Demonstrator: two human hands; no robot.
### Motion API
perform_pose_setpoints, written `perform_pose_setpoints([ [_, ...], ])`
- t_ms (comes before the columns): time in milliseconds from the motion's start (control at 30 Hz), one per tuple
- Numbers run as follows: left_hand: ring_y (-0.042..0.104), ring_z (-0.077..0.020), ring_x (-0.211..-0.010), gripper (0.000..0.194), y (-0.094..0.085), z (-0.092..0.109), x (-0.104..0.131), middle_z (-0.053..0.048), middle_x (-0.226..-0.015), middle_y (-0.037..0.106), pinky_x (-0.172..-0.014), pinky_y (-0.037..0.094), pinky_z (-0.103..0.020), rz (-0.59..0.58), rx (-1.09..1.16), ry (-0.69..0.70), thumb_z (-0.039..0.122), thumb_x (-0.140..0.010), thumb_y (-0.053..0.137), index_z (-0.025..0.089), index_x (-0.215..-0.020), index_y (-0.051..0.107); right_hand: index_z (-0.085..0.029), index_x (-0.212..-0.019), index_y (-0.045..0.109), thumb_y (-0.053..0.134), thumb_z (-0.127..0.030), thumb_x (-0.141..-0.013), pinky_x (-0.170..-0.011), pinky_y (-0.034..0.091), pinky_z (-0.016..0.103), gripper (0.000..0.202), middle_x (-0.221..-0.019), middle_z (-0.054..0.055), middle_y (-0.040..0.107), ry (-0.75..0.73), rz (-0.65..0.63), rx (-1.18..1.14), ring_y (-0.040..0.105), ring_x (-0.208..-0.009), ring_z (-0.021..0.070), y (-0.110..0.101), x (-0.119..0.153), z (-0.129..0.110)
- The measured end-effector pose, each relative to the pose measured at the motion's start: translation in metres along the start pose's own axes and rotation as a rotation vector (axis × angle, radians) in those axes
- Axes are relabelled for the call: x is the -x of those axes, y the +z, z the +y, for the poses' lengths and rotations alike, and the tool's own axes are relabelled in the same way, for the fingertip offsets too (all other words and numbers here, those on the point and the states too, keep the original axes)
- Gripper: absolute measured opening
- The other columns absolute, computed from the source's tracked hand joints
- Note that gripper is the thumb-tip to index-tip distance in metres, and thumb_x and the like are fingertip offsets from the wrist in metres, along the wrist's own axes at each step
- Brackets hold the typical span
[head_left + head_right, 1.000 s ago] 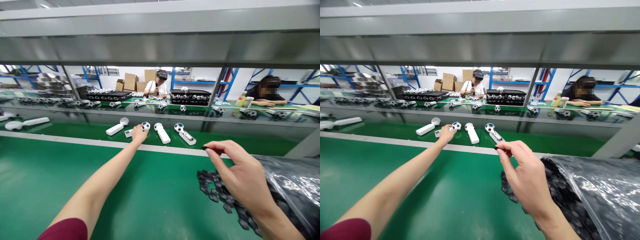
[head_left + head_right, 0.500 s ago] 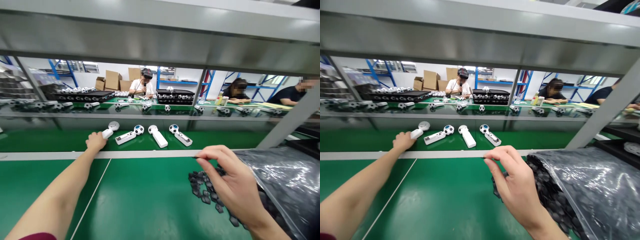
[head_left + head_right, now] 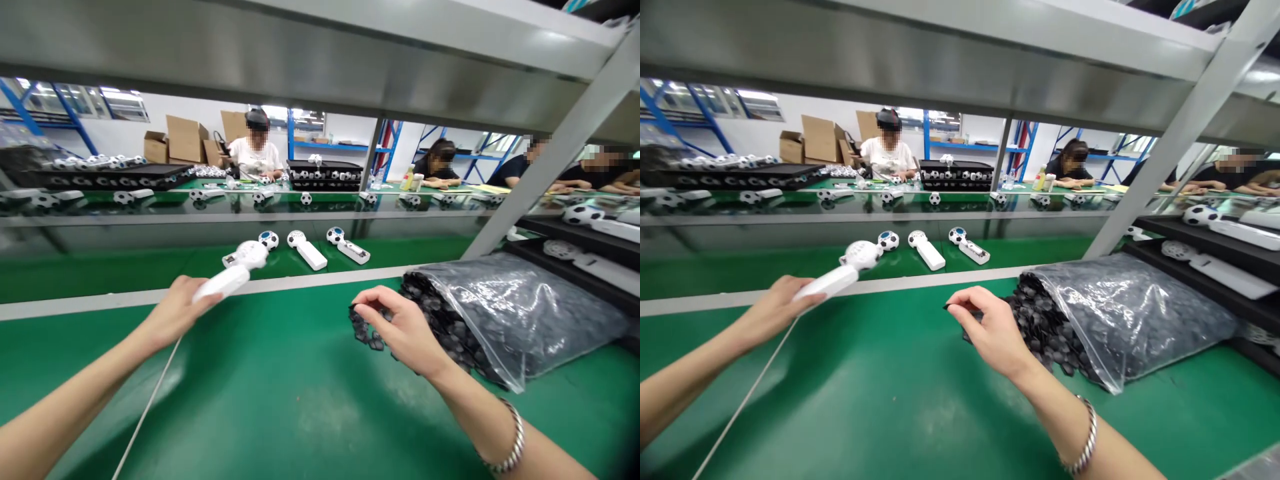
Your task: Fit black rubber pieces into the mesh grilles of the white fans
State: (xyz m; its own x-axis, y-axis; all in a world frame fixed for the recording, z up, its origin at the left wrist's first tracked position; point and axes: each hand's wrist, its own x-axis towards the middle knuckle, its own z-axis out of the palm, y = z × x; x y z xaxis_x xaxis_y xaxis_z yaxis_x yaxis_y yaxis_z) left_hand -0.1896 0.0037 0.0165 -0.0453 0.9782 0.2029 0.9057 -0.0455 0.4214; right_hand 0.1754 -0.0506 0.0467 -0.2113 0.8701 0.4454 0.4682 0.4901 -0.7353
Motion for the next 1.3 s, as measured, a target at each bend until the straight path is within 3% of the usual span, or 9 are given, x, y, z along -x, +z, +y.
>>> perform_pose_setpoints([
  [133,0.051,-0.0239,-0.093,0.047,0.022,0.048,0.054,-0.007,-0.102,0.051,-0.079,0.043,-0.033,-0.226,0.026,0.152,0.053,-0.080,0.035,0.021,-0.110,0.050,-0.018,-0.082,0.059,0.054,-0.025,-0.083,-0.066,0.046,0.027,0.009,-0.076,0.001,0.060,0.094,-0.043,-0.075,0.056,-0.070,0.0145,0.018,0.009,0.014],
  [233,0.052,-0.0250,-0.092,0.042,0.031,0.072,0.076,-0.007,-0.107,0.051,-0.077,0.043,-0.035,-0.356,-0.058,0.208,0.051,-0.081,0.036,0.025,-0.111,0.049,-0.018,-0.082,0.059,0.054,-0.023,-0.083,-0.067,0.045,0.025,0.007,-0.076,0.000,0.060,0.067,-0.063,-0.082,0.055,-0.071,0.0131,0.027,0.014,0.025],
  [333,0.048,-0.0287,-0.102,0.048,0.038,0.096,0.075,-0.008,-0.116,0.049,-0.084,0.040,-0.039,-0.356,-0.145,0.275,0.049,-0.078,0.044,0.025,-0.120,0.045,-0.018,-0.082,0.059,0.054,-0.022,-0.083,-0.066,0.044,0.024,0.006,-0.078,0.000,0.059,0.032,-0.076,-0.083,0.053,-0.071,0.0126,0.032,0.018,0.033],
  [433,0.044,-0.0299,-0.112,0.067,0.051,0.123,0.062,-0.008,-0.131,0.040,-0.089,0.037,-0.038,-0.369,-0.089,0.338,0.053,-0.075,0.048,0.025,-0.133,0.029,-0.018,-0.082,0.060,0.055,-0.020,-0.083,-0.066,0.043,0.025,0.006,-0.079,0.001,0.058,0.003,-0.066,-0.060,0.053,-0.074,0.0134,0.033,0.019,0.037],
  [567,0.050,-0.0322,-0.104,0.072,0.075,0.150,0.051,-0.013,-0.121,0.051,-0.085,0.038,-0.041,-0.359,-0.093,0.422,0.060,-0.079,0.040,0.020,-0.136,0.024,-0.018,-0.084,0.059,0.054,-0.019,-0.084,-0.067,0.043,0.026,0.005,-0.082,0.002,0.057,-0.021,-0.033,-0.064,0.053,-0.077,0.0140,0.029,0.020,0.038],
  [700,0.053,-0.0319,-0.098,0.068,0.085,0.156,0.049,-0.014,-0.107,0.057,-0.079,0.039,-0.039,-0.315,-0.136,0.472,0.062,-0.079,0.037,0.018,-0.131,0.032,-0.019,-0.082,0.059,0.055,-0.017,-0.083,-0.073,0.044,0.028,0.004,-0.086,0.003,0.056,-0.046,-0.023,-0.069,0.053,-0.083,0.0153,0.026,0.021,0.039],
  [833,0.053,-0.0303,-0.094,0.063,0.083,0.155,0.047,-0.010,-0.101,0.058,-0.073,0.041,-0.036,-0.351,-0.114,0.482,0.064,-0.077,0.039,0.022,-0.125,0.036,-0.020,-0.079,0.059,0.060,-0.018,-0.080,-0.083,0.043,0.032,0.002,-0.091,0.003,0.054,-0.041,-0.076,-0.083,0.052,-0.093,0.0169,0.030,0.024,0.040],
  [1067,0.054,-0.0282,-0.087,0.061,0.082,0.152,0.051,-0.008,-0.099,0.059,-0.071,0.040,-0.037,-0.283,-0.148,0.512,0.062,-0.080,0.035,0.023,-0.127,0.035,-0.021,-0.072,0.060,0.066,-0.016,-0.074,-0.095,0.035,0.038,0.008,-0.106,0.003,0.049,-0.062,-0.120,-0.010,0.045,-0.107,0.0197,0.038,0.029,0.037],
  [1300,0.052,-0.0295,-0.101,0.065,0.082,0.147,0.050,-0.009,-0.114,0.056,-0.082,0.040,-0.037,-0.325,-0.072,0.473,0.059,-0.077,0.045,0.024,-0.131,0.032,-0.021,-0.079,0.054,0.068,-0.018,-0.071,-0.098,0.034,0.040,0.017,-0.122,0.006,0.044,0.005,-0.070,-0.035,0.040,-0.118,0.0225,0.043,0.029,0.041],
])
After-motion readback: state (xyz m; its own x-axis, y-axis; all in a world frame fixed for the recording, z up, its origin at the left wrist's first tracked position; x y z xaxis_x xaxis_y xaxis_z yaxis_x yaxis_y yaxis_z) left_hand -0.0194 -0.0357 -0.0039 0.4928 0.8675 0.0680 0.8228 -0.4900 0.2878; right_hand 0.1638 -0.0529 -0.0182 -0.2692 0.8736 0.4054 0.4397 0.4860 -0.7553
